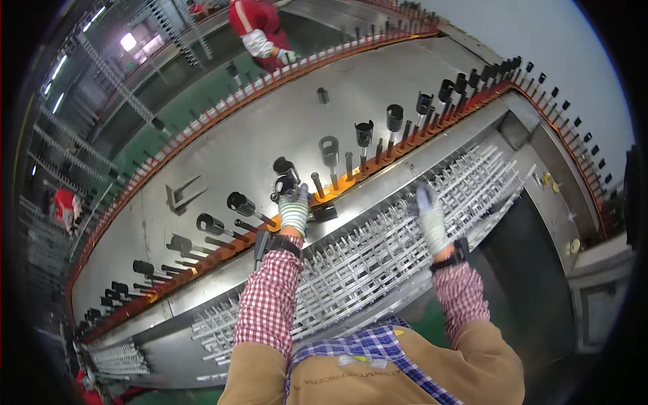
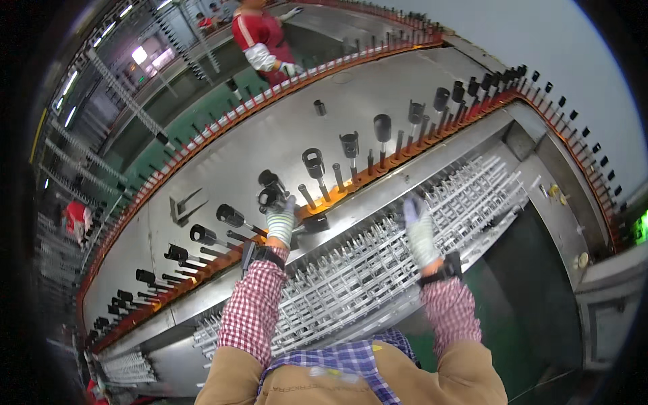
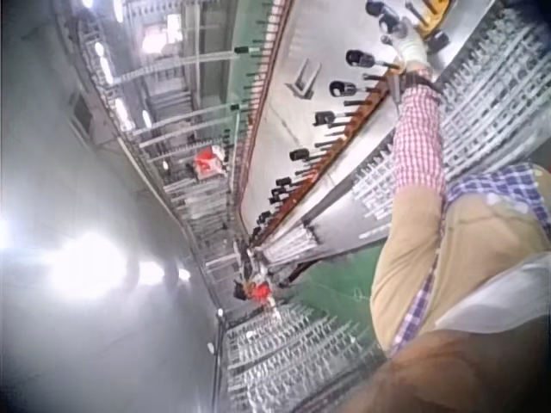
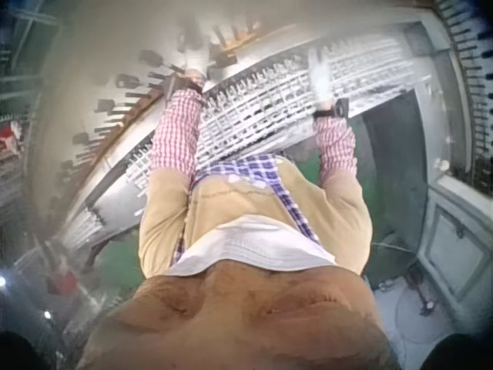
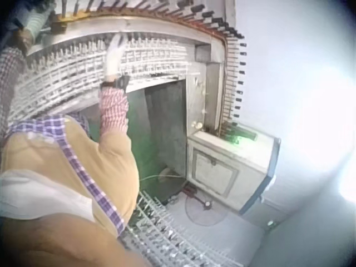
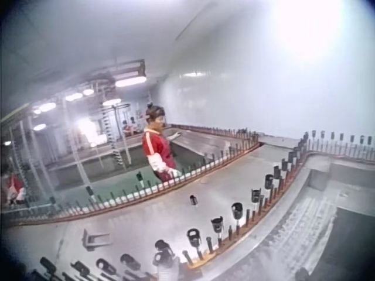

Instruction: Sort and place black cylindrical parts onto a conveyor or production line.

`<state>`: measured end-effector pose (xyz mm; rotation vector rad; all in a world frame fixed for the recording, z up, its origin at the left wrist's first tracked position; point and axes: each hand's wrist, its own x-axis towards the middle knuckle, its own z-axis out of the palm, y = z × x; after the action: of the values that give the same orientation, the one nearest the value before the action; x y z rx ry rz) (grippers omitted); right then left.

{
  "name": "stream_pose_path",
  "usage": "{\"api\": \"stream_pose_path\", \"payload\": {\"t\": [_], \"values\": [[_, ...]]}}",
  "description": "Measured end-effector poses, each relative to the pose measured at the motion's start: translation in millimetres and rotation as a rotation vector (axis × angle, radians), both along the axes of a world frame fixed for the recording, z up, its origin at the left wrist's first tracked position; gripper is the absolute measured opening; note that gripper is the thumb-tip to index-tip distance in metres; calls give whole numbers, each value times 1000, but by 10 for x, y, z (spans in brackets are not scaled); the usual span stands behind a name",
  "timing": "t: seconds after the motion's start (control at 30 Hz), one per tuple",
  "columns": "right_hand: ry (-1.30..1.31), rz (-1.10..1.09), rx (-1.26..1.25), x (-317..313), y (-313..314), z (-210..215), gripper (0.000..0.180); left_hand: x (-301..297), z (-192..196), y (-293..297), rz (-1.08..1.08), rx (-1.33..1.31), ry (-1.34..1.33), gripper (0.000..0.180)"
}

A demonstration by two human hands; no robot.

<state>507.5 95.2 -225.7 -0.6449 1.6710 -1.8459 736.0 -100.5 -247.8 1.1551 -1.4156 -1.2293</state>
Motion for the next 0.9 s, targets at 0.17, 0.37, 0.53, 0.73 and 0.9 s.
{"api": "stream_pose_path", "payload": {"t": [0.17, 0.37, 0.53, 0.73, 0.9], "values": [[335, -2, 21, -1065, -994, -341, 35, 353, 725, 388, 64, -457, -238, 26], [931, 322, 23, -1643, -1546, -313, 25, 1044, 88, 1549, -256, 67, 352, 25], [375, 46, 10, -806, -1359, 373, 24, 1930, -577, 2796, 100, 213, 338, 31], [99, 647, 276, 993, 40, -387, 27, 3410, 99, 3375, 1168, 180, -199, 30], [-72, 919, 421, 2726, 1161, 89, 35, 4070, -527, 3589, 938, 176, -283, 32]]}}
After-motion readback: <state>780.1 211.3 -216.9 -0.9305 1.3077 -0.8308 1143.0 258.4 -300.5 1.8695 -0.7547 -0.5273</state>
